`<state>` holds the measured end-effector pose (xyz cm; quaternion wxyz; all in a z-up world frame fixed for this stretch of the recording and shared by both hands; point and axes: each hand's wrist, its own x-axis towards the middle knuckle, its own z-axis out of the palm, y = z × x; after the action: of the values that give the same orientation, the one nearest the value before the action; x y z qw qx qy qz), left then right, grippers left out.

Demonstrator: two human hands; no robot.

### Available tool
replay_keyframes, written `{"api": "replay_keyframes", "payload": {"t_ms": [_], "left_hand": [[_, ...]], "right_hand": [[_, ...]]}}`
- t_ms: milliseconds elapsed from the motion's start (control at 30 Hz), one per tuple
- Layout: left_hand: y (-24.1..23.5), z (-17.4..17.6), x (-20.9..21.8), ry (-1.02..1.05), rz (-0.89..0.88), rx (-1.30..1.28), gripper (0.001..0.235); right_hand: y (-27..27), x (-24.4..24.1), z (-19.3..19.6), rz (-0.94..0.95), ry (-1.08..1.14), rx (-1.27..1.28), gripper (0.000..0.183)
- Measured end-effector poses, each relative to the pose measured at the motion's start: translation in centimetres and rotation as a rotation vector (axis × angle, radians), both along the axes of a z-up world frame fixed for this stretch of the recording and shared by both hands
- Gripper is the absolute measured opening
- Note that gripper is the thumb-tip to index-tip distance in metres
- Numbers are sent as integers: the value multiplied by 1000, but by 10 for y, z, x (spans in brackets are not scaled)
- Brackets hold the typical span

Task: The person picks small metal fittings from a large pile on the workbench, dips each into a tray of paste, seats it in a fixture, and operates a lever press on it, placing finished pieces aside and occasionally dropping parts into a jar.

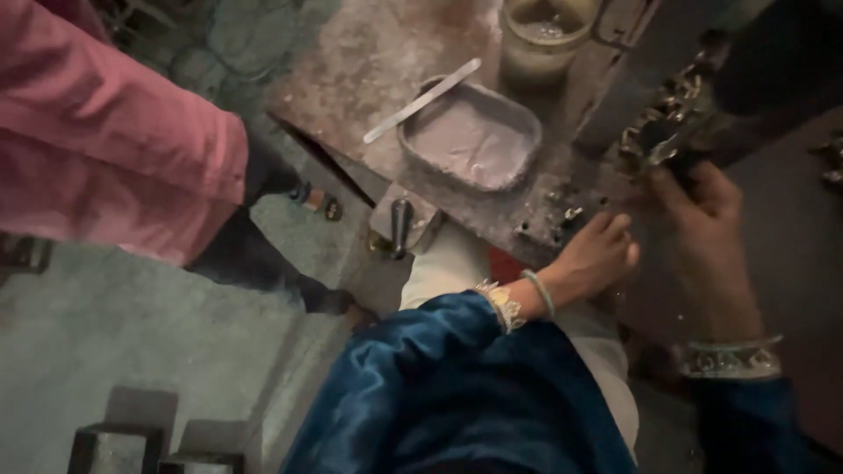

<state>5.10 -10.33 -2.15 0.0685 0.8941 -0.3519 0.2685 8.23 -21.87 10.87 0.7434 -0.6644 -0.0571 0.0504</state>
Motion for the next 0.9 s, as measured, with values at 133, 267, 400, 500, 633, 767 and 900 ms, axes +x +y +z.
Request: {"api": "replay_keyframes", "payload": {"t_ms": [133,267,400,500,633,767,900], "left_hand": [[-5,13,0,229,10,142,14],[32,52,-25,377,-56,-368,25],[133,87,-17,471,52,-609,25],[188,108,8,389,252,-588,16],[197,60,36,375,263,-580,8],[188,42,40,445,322,-388,3],[191,42,51,486,242,-433,11]], "right_hand": [[-29,11,-21,54,-76,-113,17],[-12,6,-29,26,-66,40,12],[12,-11,-21,-206,-7,-58,13],[14,-10,-1,-50,-6,95,10],[20,-18,-18,-95,-102,149,9],[-5,-14,-47,-185,-115,-255,10],[11,-18,-18,-195,-33,-30,8]]}}
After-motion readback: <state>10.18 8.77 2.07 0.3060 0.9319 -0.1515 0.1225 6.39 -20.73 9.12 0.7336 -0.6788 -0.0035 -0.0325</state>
